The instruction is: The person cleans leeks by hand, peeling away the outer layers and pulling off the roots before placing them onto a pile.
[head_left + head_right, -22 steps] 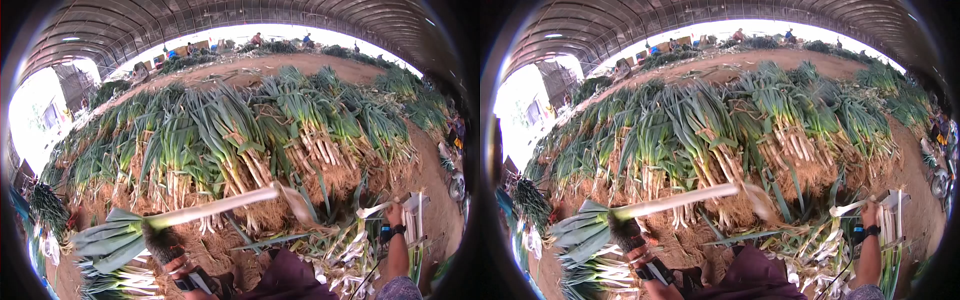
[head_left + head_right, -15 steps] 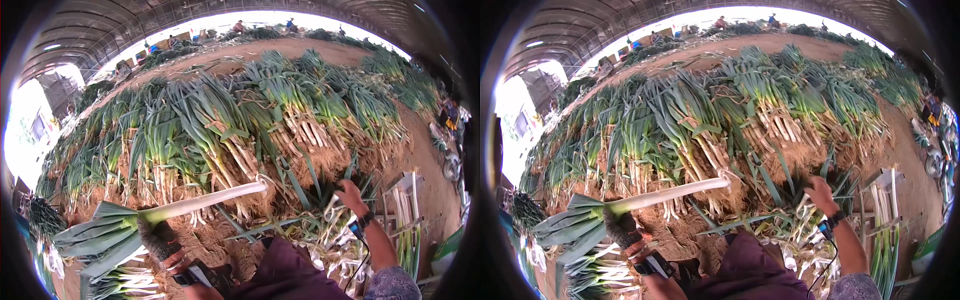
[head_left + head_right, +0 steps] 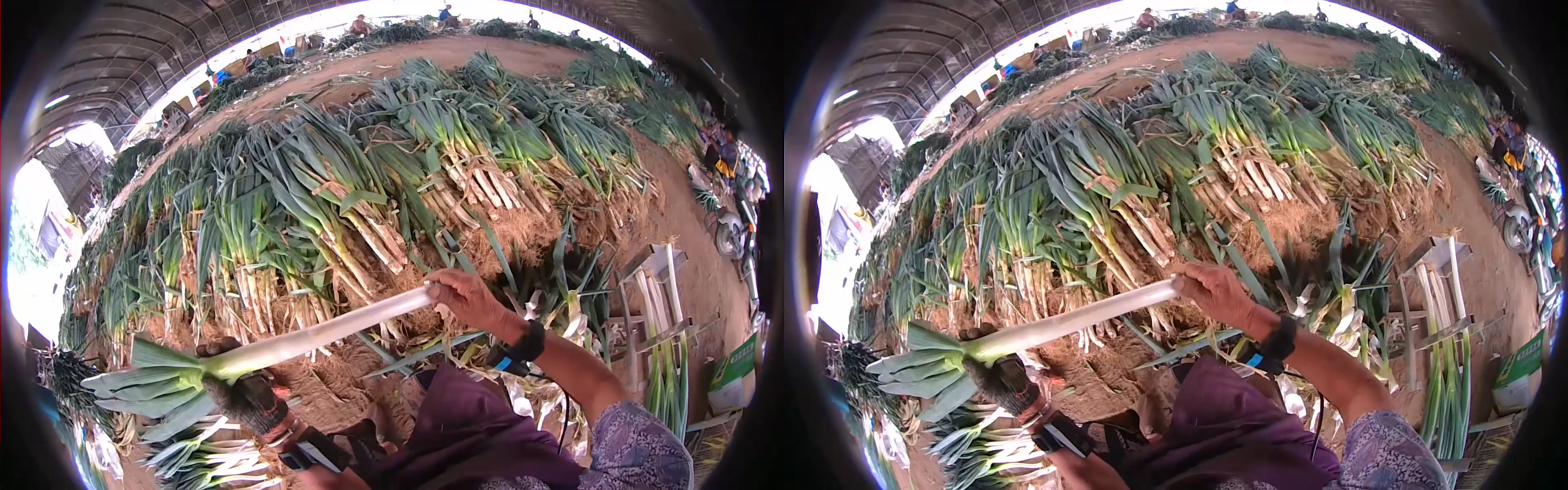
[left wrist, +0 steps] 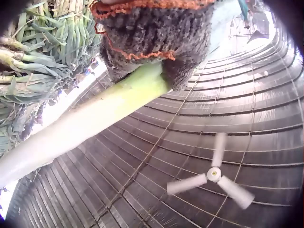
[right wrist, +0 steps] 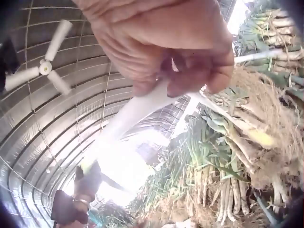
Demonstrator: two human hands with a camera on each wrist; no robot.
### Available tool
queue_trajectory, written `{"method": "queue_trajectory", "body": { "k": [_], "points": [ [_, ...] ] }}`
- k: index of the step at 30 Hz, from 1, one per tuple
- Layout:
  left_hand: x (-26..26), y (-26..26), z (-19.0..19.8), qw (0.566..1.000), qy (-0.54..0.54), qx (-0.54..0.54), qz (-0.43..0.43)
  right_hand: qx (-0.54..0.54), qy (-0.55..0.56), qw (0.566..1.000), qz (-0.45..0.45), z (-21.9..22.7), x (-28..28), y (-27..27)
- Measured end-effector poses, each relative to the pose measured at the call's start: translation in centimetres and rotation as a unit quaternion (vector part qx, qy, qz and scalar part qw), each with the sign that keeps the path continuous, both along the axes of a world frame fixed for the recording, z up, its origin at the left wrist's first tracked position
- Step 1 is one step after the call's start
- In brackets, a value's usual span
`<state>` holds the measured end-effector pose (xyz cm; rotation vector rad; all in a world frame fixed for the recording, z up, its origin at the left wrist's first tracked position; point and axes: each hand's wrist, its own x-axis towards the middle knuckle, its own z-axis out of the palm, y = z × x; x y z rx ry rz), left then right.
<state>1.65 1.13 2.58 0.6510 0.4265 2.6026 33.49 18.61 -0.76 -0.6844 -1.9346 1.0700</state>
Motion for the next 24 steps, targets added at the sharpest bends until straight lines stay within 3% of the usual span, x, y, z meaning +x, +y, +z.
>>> {"method": "queue_trajectory", "body": {
  "k": [1, 2, 3, 5, 6, 7, 8, 10, 11, 12, 15, 16, 19, 21, 23, 24],
  "points": [
    [-0.8, 0.0, -0.6, 0.999, 0.0, -0.008, 0.038, -0.022, 0.057, 0.998, -0.015, -0.7, -0.2, -0.1],
    [0.2, 0.3, 0.6, 0.995, 0.009, 0.086, -0.051, -0.064, 0.036, 0.997, -0.004, -0.9, 0.1, -0.2],
    [0.8, 0.3, 0.8, 0.992, 0.025, 0.111, -0.05, -0.021, 0.011, 0.999, -0.028, -1.2, 0.0, -0.4],
    [2.4, -0.3, 1.5, 0.991, -0.121, 0.057, 0.009, 0.063, -0.04, 0.994, -0.073, -1.9, -0.3, -1.1],
    [2.5, -0.4, 1.7, 0.988, -0.117, 0.093, -0.02, -0.042, 0.027, 0.994, -0.1, -2.1, -0.4, -1.5],
    [2.6, -0.4, 1.9, 0.984, -0.115, 0.129, -0.048, -0.156, 0.136, 0.967, -0.152, -2.9, -0.2, -0.3],
    [2.7, -0.6, 2.0, 0.977, -0.111, 0.164, -0.078, -0.265, 0.241, 0.912, -0.203, -4.3, 0.7, 1.4],
    [-0.1, -1.1, 0.7, 0.955, -0.057, 0.234, -0.175, -0.264, 0.184, 0.922, -0.214, -6.4, 6.3, 3.8],
    [-1.1, -1.4, 0.1, 0.937, -0.03, 0.27, -0.219, -0.065, -0.132, 0.953, -0.264, -7.6, 8.4, 4.7],
    [0.2, -1.3, 1.2, 0.936, -0.042, 0.271, -0.22, 0.143, -0.432, 0.848, -0.274, -8.4, 10.0, 5.1],
    [1.0, -1.3, 1.3, 0.948, -0.068, 0.245, -0.192, 0.136, -0.492, 0.832, -0.214, -7.1, 13.3, 3.1],
    [1.5, -1.1, 1.5, 0.946, -0.114, 0.252, -0.171, 0.123, -0.473, 0.845, -0.217, -6.2, 13.8, 2.8],
    [0.6, -0.4, 0.4, 0.947, -0.007, 0.255, -0.196, 0.201, -0.318, 0.899, -0.222, -2.7, 11.7, 2.0],
    [2.1, 0.2, 1.4, 0.943, -0.021, 0.258, -0.209, 0.081, -0.178, 0.973, -0.121, 1.2, 8.0, 0.0],
    [2.9, 0.6, 1.6, 0.94, -0.047, 0.26, -0.215, 0.242, -0.186, 0.952, 0.01, 3.7, 4.8, -1.0],
    [2.7, 0.9, 1.1, 0.935, -0.032, 0.274, -0.221, 0.249, -0.221, 0.94, 0.074, 4.2, 3.4, -1.5]
  ]
}}
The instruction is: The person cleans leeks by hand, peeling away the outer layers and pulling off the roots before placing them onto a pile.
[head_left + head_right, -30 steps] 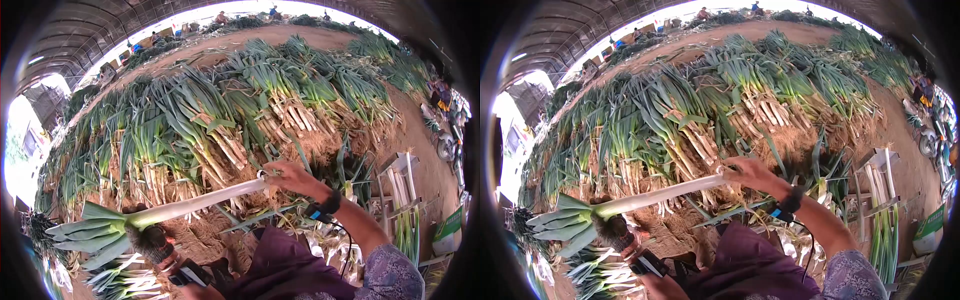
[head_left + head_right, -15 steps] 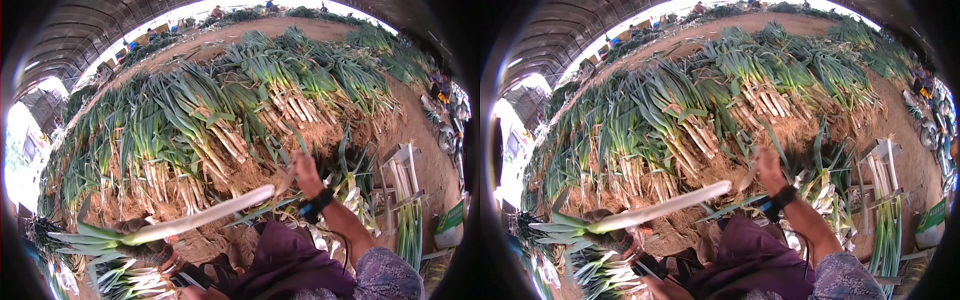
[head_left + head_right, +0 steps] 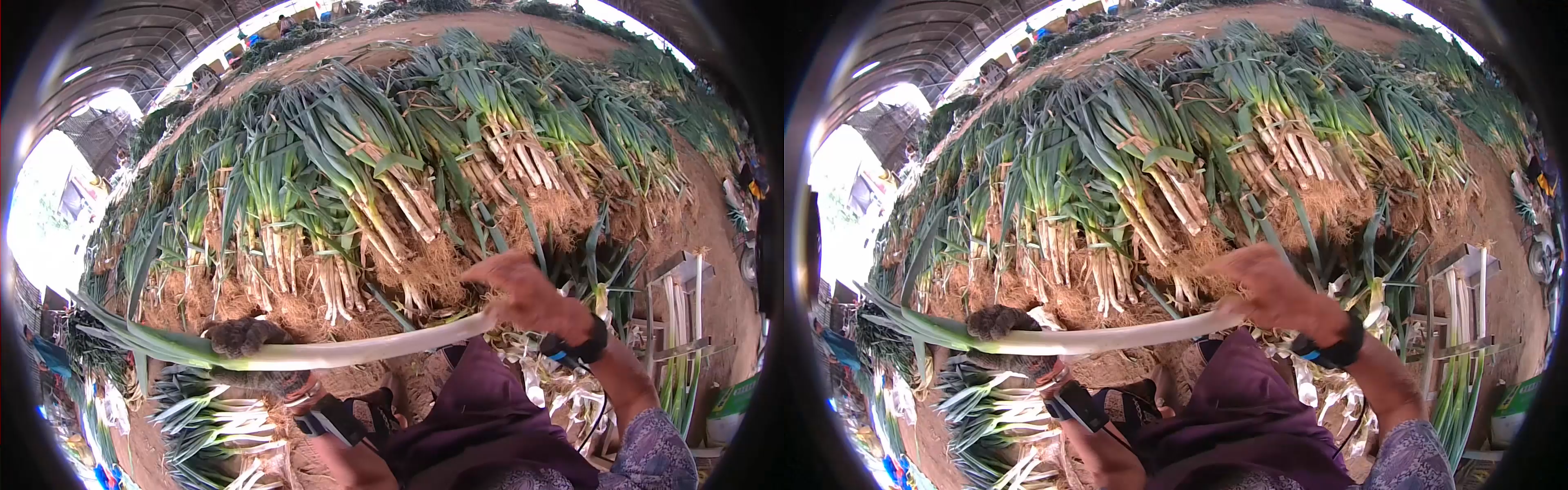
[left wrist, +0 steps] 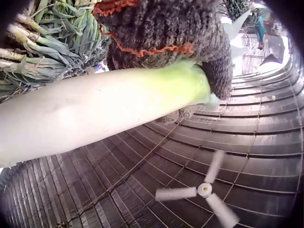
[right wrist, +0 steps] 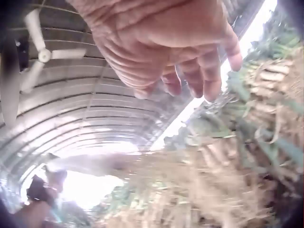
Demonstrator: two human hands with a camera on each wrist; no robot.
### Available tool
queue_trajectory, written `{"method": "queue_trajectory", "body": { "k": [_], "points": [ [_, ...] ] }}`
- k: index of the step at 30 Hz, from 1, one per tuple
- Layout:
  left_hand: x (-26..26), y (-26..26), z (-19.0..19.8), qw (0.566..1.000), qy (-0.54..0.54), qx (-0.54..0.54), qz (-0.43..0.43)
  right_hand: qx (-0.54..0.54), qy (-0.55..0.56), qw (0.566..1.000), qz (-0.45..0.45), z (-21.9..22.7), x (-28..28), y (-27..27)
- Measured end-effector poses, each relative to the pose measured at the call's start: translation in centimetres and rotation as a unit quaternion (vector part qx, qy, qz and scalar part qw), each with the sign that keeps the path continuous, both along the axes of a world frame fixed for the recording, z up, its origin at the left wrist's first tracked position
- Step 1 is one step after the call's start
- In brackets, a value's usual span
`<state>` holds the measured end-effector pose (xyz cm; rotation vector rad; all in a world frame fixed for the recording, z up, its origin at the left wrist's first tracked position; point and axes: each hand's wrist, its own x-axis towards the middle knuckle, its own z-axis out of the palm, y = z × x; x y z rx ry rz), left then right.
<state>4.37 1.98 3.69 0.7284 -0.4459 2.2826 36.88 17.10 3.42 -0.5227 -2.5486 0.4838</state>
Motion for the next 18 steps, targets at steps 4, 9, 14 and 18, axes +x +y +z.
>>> {"method": "queue_trajectory", "body": {
  "k": [4, 9, 14, 18],
  "points": [
    [0.9, 0.8, 0.5, 0.997, 0.042, 0.054, -0.04, -0.024, -0.009, 0.993, 0.115, 1.0, -5.8, -3.3],
    [0.3, 0.6, 0.4, 0.999, 0.034, 0.005, -0.023, -0.013, 0.121, 0.988, 0.095, 1.7, -8.2, -6.3],
    [0.4, 0.2, 0.6, 0.999, 0.028, -0.037, 0.018, 0.029, 0.12, 0.991, 0.043, 2.0, -9.7, -7.1],
    [0.9, 0.0, 0.9, 0.999, 0.005, -0.034, 0.001, 0.051, 0.097, 0.993, 0.042, 1.9, -10.1, -7.2]
  ]
}}
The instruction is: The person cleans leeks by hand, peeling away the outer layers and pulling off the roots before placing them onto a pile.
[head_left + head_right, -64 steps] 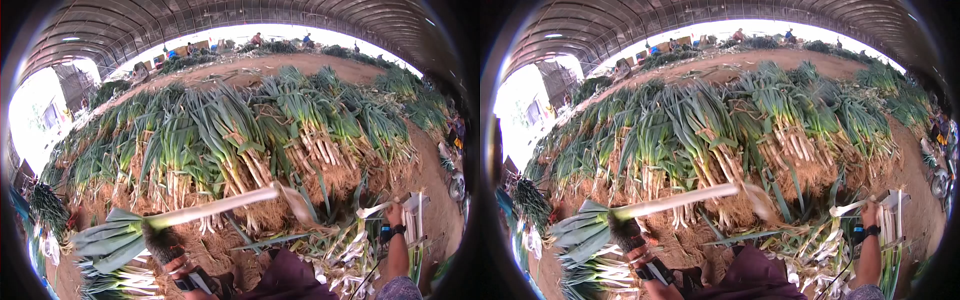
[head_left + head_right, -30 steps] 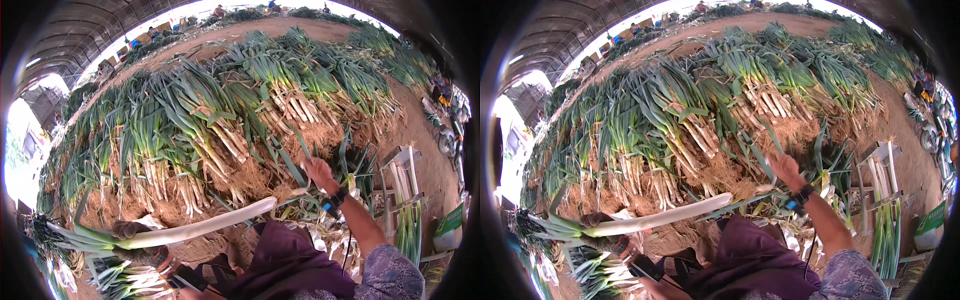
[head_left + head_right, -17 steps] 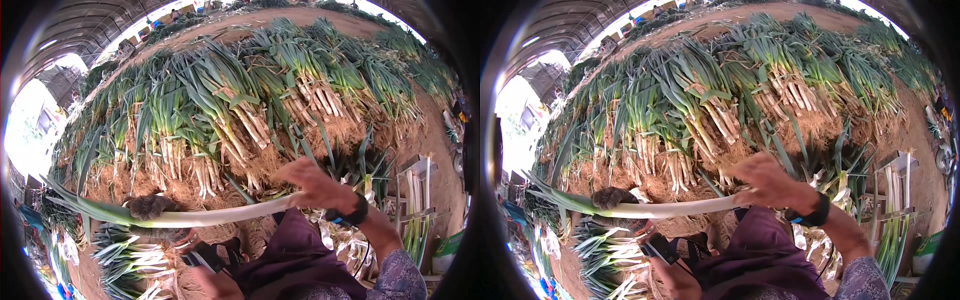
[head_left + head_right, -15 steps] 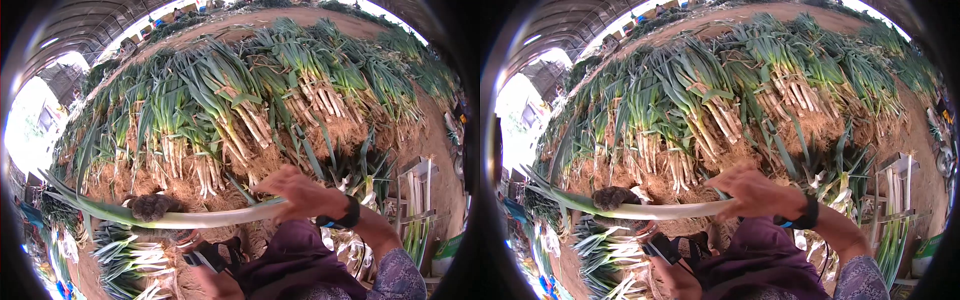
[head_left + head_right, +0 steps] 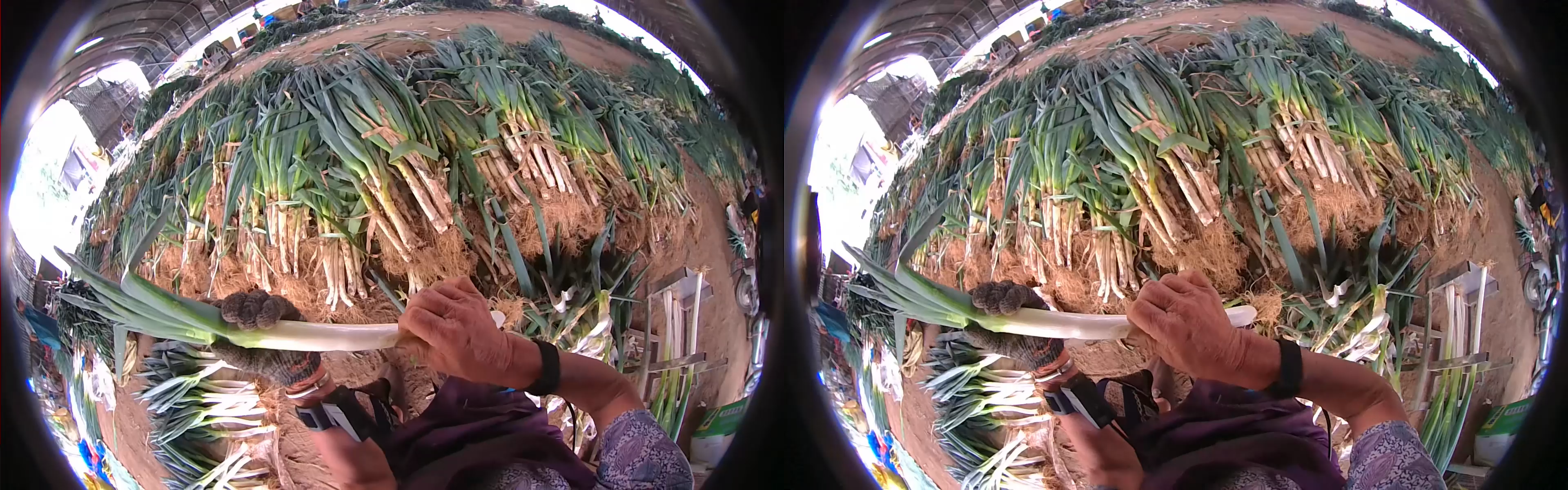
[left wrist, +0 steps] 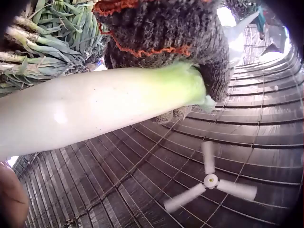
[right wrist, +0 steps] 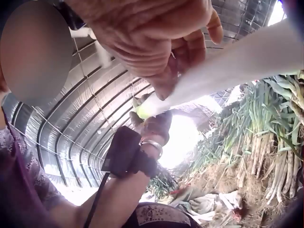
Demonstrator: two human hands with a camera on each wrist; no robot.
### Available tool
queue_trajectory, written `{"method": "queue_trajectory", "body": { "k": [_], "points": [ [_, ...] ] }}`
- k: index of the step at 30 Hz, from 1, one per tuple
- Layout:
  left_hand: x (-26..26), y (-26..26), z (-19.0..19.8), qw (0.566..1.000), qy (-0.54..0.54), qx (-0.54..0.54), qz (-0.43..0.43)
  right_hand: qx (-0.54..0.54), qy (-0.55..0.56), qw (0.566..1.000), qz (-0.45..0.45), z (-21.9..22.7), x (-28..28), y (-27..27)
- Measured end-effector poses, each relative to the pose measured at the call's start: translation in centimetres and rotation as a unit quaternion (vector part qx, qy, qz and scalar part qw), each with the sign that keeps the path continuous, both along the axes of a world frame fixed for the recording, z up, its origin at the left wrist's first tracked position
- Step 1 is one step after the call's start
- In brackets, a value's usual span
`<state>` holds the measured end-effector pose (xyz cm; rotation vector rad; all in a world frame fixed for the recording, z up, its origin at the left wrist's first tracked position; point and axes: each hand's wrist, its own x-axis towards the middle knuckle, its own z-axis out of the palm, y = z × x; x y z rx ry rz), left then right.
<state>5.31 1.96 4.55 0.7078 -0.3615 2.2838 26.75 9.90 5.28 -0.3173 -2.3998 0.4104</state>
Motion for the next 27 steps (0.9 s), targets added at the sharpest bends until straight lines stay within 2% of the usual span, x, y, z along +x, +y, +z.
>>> {"method": "queue_trajectory", "body": {
  "k": [3, 6, 8, 11, 12, 15, 16, 17, 18, 19, 21, 23, 25, 27],
  "points": [
    [-0.1, -0.2, -0.1, 0.999, 0.022, -0.017, 0.019, -0.012, -0.005, 1.0, -0.001, 0.2, -0.2, -0.3],
    [0.0, -0.6, -0.2, 0.999, 0.011, -0.041, 0.033, -0.01, -0.055, 0.998, 0.007, -0.1, -0.3, -0.3],
    [-0.2, -0.7, -0.3, 0.998, 0.009, -0.054, 0.019, -0.012, -0.044, 0.999, 0.022, -0.2, -0.3, -0.4],
    [-0.2, -0.8, -0.4, 0.997, 0.022, -0.056, 0.044, -0.028, -0.009, 0.999, 0.042, -0.7, 0.0, 0.0],
    [0.2, -0.7, 0.1, 0.999, 0.015, -0.032, 0.033, -0.037, 0.005, 0.998, 0.048, -0.9, 0.3, 0.3],
    [-0.5, -1.0, -0.1, 1.0, 0.013, -0.025, 0.011, -0.214, 0.071, 0.974, 0.01, -1.2, 1.8, 0.9],
    [-0.7, -1.1, -0.1, 1.0, 0.005, -0.002, -0.006, -0.301, 0.137, 0.944, -0.008, -1.3, 2.4, 1.2],
    [-0.7, -1.3, 0.3, 1.0, 0.016, 0.002, -0.005, -0.473, 0.234, 0.849, -0.026, -1.3, 3.1, 1.6],
    [-0.8, -1.2, 0.3, 1.0, 0.016, 0.019, -0.011, -0.621, 0.321, 0.714, -0.041, -1.4, 3.8, 2.1],
    [-0.9, -1.2, 0.2, 0.999, 0.016, 0.036, -0.016, -0.74, 0.393, 0.543, -0.053, -1.6, 4.8, 2.7],
    [-1.3, -1.5, -0.1, 0.999, 0.017, 0.034, 0.003, -0.79, 0.438, 0.411, 0.122, -5.0, 8.6, 5.9],
    [-1.5, -1.6, -0.3, 0.999, 0.023, 0.039, 0.013, -0.731, 0.465, 0.498, 0.04, -6.7, 12.3, 8.2],
    [-1.3, -1.9, -0.2, 0.999, -0.01, 0.037, -0.011, -0.638, 0.475, 0.593, -0.127, -12.7, 19.2, 12.7],
    [-2.0, -2.1, -0.5, 0.999, -0.015, 0.047, 0.011, -0.525, 0.51, 0.584, -0.351, -13.8, 24.1, 12.6]
  ]
}}
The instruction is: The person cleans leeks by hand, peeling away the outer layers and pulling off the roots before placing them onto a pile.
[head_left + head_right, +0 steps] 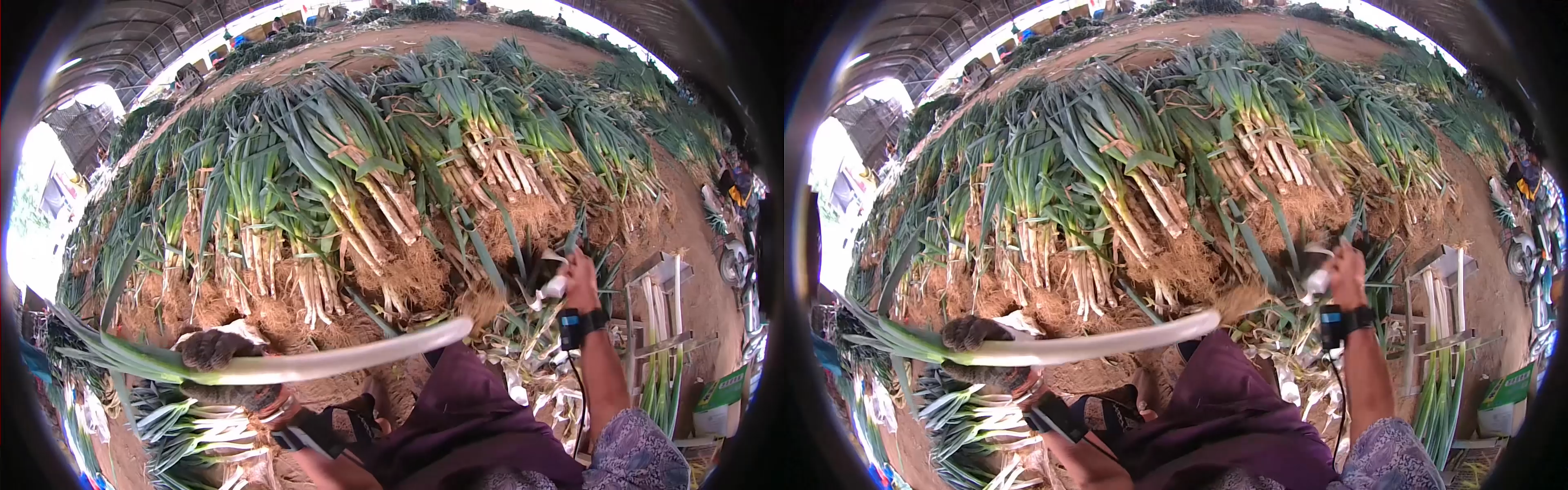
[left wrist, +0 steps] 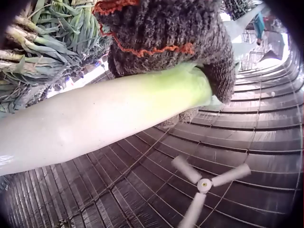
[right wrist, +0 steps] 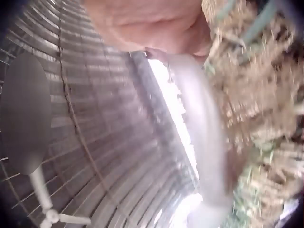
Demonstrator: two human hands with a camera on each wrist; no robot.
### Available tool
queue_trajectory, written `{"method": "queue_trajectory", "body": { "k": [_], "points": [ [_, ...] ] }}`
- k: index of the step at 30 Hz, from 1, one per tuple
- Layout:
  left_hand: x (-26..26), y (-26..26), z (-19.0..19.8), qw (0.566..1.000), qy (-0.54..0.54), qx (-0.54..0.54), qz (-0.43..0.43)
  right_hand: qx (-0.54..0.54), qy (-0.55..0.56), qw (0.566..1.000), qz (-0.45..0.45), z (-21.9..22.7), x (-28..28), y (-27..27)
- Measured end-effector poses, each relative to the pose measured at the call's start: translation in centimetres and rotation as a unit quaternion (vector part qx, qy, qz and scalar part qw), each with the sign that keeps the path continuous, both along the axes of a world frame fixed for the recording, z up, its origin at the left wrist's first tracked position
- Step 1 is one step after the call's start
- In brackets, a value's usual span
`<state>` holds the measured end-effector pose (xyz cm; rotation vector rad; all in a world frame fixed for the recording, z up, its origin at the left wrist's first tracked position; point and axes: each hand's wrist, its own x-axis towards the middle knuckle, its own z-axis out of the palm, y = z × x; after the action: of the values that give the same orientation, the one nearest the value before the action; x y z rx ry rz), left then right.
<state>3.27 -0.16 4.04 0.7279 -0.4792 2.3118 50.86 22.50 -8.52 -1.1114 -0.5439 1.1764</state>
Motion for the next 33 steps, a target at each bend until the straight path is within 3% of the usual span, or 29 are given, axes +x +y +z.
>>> {"method": "queue_trajectory", "body": {
  "k": [2, 3, 4, 6, 8, 9, 10, 12, 15, 18, 19, 21, 23, 25, 26, 27, 28, 30, 33],
  "points": [
    [-1.4, -0.8, -0.5, 0.999, 0.012, -0.001, -0.031, -0.071, -0.26, 0.959, 0.083, -0.2, 4.8, 0.4],
    [-1.6, -1.0, -0.4, 0.999, 0.013, -0.004, -0.03, -0.029, -0.596, 0.795, 0.11, -0.4, 5.4, 0.6],
    [-1.5, -1.1, -0.3, 0.999, 0.017, -0.003, -0.033, 0.079, -0.718, 0.68, 0.122, -1.1, 6.1, 0.0],
    [-1.1, -1.0, -0.1, 0.999, 0.022, 0.0, -0.039, 0.202, -0.715, 0.658, 0.12, 4.0, 1.4, -2.2],
    [-0.4, -0.6, 0.0, 0.999, 0.024, 0.009, -0.048, 0.353, -0.7, 0.599, 0.163, 6.6, -3.3, -2.5],
    [-0.1, -0.4, 0.1, 0.998, 0.026, 0.014, -0.052, 0.398, -0.625, 0.616, 0.268, 7.7, -6.2, -3.0],
    [0.2, -0.2, 0.1, 0.998, 0.03, 0.017, -0.059, 0.408, -0.665, 0.55, 0.298, 9.6, -9.2, -5.2],
    [0.4, 0.2, 0.3, 0.996, 0.042, 0.028, -0.067, 0.445, -0.546, 0.529, 0.473, 12.2, -13.9, -7.4],
    [0.7, 0.7, 0.5, 0.993, 0.061, 0.048, -0.089, 0.456, -0.523, 0.456, 0.557, 12.2, -17.1, -8.4],
    [0.5, 1.3, 0.9, 0.987, 0.091, 0.066, -0.113, 0.366, -0.464, 0.384, 0.709, 10.8, -18.5, -7.9],
    [0.4, 1.5, 1.1, 0.986, 0.096, 0.064, -0.117, 0.359, -0.404, 0.464, 0.702, 9.9, -18.2, -8.1],
    [0.4, 2.2, 1.6, 0.989, 0.093, 0.036, -0.112, 0.418, -0.393, 0.526, 0.628, 9.0, -18.2, -8.2],
    [1.6, 2.2, 1.9, 0.991, 0.034, -0.098, -0.085, 0.452, -0.396, 0.569, 0.561, 9.7, -18.1, -8.0],
    [2.4, 2.4, 2.0, 0.966, 0.007, -0.252, -0.053, 0.486, -0.508, 0.542, 0.46, 11.3, -18.3, -7.8],
    [2.8, 2.8, 2.5, 0.937, 0.018, -0.346, 0.047, 0.498, -0.56, 0.523, 0.406, 12.1, -18.2, -8.0],
    [0.9, 2.9, 0.7, 0.925, 0.071, -0.373, 0.005, 0.503, -0.616, 0.501, 0.343, 12.9, -18.1, -8.2],
    [-0.4, 2.3, -1.1, 0.908, 0.047, -0.416, -0.019, 0.508, -0.642, 0.484, 0.31, 13.1, -18.1, -8.2],
    [0.9, 2.7, -0.5, 0.88, -0.046, -0.472, 0.01, 0.516, -0.688, 0.448, 0.242, 13.5, -17.8, -8.2],
    [0.8, 3.0, -2.3, 0.878, -0.093, -0.469, 0.026, 0.511, -0.704, 0.437, 0.228, 13.0, -17.3, -8.8]
  ]
}}
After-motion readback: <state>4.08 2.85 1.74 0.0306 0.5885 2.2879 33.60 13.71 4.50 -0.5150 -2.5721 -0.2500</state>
